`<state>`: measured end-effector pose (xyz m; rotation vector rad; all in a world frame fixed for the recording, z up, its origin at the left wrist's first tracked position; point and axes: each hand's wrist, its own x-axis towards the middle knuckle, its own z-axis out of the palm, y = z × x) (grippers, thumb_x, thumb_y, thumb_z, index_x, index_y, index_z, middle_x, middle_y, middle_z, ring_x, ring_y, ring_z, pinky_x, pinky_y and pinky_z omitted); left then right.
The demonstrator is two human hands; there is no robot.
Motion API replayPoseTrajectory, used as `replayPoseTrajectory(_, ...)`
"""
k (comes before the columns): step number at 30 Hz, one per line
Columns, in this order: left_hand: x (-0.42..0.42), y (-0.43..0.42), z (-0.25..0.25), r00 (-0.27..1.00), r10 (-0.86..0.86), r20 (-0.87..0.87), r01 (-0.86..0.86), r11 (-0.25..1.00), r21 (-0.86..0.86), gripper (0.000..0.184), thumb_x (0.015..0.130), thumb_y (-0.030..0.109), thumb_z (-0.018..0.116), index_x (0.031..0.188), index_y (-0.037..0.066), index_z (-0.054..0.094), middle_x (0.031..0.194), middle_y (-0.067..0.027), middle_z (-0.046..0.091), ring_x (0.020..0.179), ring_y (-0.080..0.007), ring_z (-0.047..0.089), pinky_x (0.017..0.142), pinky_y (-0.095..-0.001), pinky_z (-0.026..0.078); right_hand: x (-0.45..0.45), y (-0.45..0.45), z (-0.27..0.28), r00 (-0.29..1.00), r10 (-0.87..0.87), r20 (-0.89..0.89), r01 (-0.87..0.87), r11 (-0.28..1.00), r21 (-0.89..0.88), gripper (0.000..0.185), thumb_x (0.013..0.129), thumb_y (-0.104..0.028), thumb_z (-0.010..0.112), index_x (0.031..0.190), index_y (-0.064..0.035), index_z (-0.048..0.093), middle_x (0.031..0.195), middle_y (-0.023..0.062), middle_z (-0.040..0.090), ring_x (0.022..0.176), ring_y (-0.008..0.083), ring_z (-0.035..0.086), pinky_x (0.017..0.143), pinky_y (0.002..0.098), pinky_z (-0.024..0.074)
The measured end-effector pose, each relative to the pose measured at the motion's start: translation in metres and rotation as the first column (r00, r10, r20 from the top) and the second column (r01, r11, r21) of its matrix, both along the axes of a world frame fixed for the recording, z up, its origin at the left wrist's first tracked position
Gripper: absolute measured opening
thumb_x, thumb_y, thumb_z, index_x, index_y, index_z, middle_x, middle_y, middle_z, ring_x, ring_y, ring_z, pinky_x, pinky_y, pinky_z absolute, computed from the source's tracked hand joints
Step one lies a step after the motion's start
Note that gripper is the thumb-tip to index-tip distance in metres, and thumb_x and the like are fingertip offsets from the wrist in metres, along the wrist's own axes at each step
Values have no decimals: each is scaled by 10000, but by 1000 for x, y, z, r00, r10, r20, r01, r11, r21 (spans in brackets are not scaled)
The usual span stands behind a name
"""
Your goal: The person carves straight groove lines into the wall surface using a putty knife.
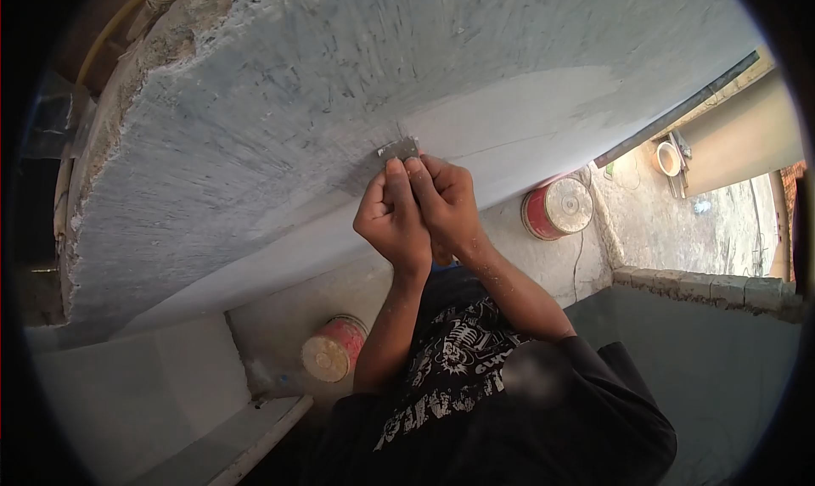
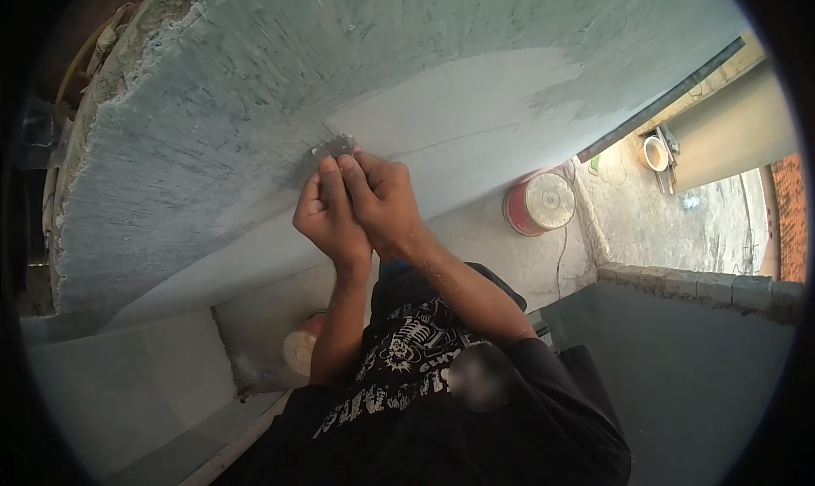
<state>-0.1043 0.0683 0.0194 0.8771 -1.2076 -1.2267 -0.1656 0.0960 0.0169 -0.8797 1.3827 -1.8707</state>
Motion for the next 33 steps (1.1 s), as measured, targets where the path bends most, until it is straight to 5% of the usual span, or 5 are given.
replayPoseTrajectory(10,6,2,0,998,-4,59,4,1000,-9,336,1062,199,608,906,-84,698,792,-33,695,706,-61,602,628,-235,503,2,-3,3,995,10,103,-9,1000,-10,362,1059,-206,568,836,72,631,641,11,593,664,44,473,579,272,448)
replayPoseTrajectory(14,-8,-7,12,1000,24,-17,-25,996,-90,322,1057,189,618,916,-86,707,767,-10,688,695,-41,570,616,-223,478,-4,-9,7,998,-32,-51,28,996,-84,372,1056,-219,575,832,73,627,637,13,585,666,41,472,546,270,427)
replayPoseTrajectory(19,4,-9,29,1000,-30,-6,29,997,-65,313,1048,185,634,929,-92,718,755,-10,695,698,-38,584,620,-226,490,-1,-6,29,1000,14,25,-13,999,-41,367,1052,-222,582,879,94,653,636,13,584,665,43,487,560,275,444)
replayPoseTrajectory(23,1,1,-15,999,10,40,-10,1000,12,339,1059,212,621,915,-86,696,779,-24,684,709,-56,592,626,-230,489,4,-2,-24,998,-57,-18,57,998,-2,356,1051,-219,582,929,103,673,662,41,642,649,54,501,572,271,466)
replayPoseTrajectory(33,3,-2,14,1000,-29,7,29,1000,-4,331,1059,198,615,938,-97,706,825,-58,714,747,-80,639,675,-240,530,4,-2,14,999,-47,-14,47,999,-2,363,1049,-198,576,826,82,636,622,39,596,637,55,483,629,274,484)
